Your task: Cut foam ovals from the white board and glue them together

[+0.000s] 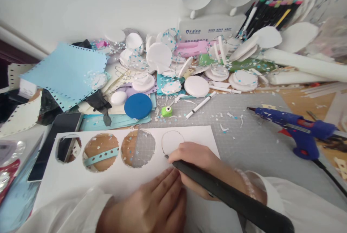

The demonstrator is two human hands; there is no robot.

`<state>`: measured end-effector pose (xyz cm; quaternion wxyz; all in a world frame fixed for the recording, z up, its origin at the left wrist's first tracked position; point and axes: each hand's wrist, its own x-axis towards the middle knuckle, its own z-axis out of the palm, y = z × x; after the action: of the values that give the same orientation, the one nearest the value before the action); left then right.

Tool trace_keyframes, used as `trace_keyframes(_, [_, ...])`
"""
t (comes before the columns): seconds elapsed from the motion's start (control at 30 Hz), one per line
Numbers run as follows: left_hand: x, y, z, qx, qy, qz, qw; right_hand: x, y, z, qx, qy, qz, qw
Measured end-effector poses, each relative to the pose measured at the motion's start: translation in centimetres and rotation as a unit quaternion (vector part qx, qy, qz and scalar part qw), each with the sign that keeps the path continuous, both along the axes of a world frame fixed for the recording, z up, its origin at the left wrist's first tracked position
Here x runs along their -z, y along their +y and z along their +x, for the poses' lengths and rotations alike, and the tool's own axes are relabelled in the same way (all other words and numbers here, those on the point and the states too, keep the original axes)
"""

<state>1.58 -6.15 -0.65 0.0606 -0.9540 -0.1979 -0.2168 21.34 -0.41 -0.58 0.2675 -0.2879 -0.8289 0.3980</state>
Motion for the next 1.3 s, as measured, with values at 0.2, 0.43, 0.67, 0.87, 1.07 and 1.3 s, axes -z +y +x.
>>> trace_keyframes(0.2, [-0.2,0.2,-0.1,-0.01,-0.015,-0.032,0.999,-0.9,0.3,0.5,-0.001,0.011,-0.04,0.999])
trace_keyframes(0.43, [0.2,0.3,-0.2,0.008,-0.022,-0.036,0.999,0.3,0.2,1.0,0.109,0.004,-0.075,0.991])
trace_keyframes(0.67, [0.1,0.3,-0.1,0.012,-0.033,-0.03,0.999,0.0,0.2,-0.3,0.226,0.017,-0.094,0.969])
trace_keyframes(0.87, [0.4,0.4,0.0,0.007,-0.066,-0.023,0.997,-1.3,0.5,-2.0,0.221,-0.018,-0.173,0.96])
trace_keyframes(1.07, [1.1,0.3,0.1,0.003,-0.084,-0.03,0.996,-0.6,1.4,-4.6,0.308,0.038,-0.18,0.933])
trace_keyframes(1.3, [1.1,0.3,0.1,-0.006,-0.081,-0.02,0.997,-0.2,0.9,-4.7,0.324,-0.021,-0.095,0.941])
